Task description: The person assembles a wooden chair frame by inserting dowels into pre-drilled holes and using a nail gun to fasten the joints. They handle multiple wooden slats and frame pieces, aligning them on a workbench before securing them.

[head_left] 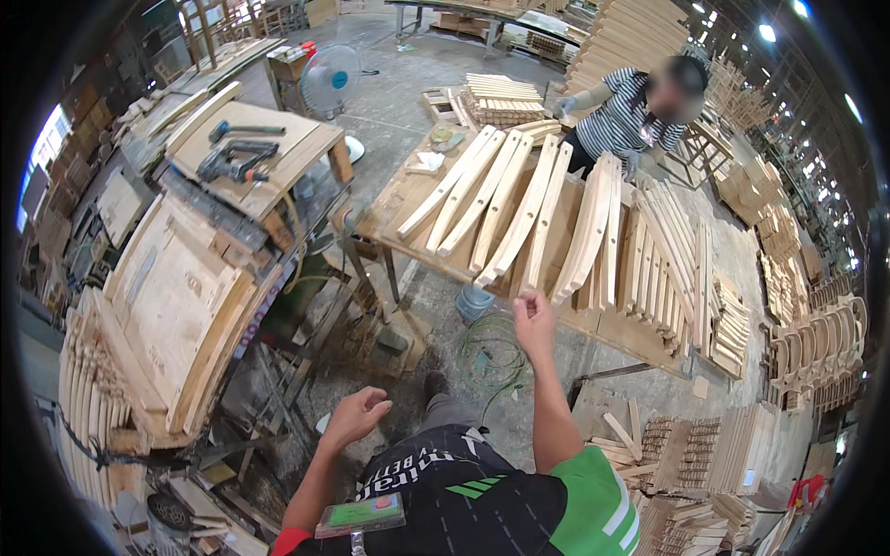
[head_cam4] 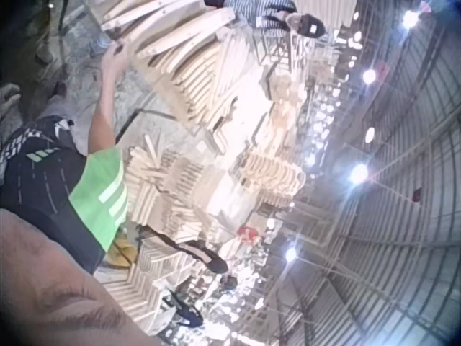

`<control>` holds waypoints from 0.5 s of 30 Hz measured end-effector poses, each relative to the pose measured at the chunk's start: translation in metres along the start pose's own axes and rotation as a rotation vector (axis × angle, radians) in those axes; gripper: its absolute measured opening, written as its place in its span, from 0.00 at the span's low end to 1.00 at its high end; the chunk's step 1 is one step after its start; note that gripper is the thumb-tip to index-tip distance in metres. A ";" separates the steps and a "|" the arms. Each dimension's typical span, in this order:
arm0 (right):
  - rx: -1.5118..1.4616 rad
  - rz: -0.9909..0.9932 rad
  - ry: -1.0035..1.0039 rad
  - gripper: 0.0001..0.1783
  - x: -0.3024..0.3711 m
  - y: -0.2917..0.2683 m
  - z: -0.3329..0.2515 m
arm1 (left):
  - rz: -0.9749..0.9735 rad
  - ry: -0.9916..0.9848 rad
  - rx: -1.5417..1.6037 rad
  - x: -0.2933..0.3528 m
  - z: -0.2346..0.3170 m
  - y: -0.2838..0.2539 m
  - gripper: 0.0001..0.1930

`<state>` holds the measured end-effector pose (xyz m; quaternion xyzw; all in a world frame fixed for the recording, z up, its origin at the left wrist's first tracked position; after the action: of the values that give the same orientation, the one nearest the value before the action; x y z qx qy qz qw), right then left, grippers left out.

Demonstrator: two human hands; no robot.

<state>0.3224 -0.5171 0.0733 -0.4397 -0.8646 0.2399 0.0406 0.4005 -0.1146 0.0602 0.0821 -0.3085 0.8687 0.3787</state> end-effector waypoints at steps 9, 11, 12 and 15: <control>0.555 -0.055 0.168 0.35 -0.122 -0.004 0.019 | -0.012 0.273 -0.127 -0.236 0.205 0.052 0.24; 0.552 -0.078 0.207 0.37 -0.130 0.001 0.022 | 0.022 0.292 -0.193 -0.276 0.233 0.074 0.27; 0.542 -0.083 0.214 0.37 -0.135 0.003 0.024 | 0.034 0.316 -0.259 -0.294 0.238 0.085 0.29; 0.509 -0.086 0.265 0.36 -0.147 0.002 0.039 | -0.007 0.336 -0.482 -0.332 0.258 0.119 0.33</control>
<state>0.4028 -0.6458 0.0586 -0.4059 -0.7816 0.3875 0.2725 0.5250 -0.5329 0.0842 -0.1542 -0.4384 0.7707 0.4359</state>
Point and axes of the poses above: each hand's wrist, its own x-axis away from the middle knuckle, its own y-axis out of the palm, z = x × y, the point moved 3 cm from there along -x, towards the middle knuckle, and after that the axes turned 1 degree about -y, right-handed, at the moved point
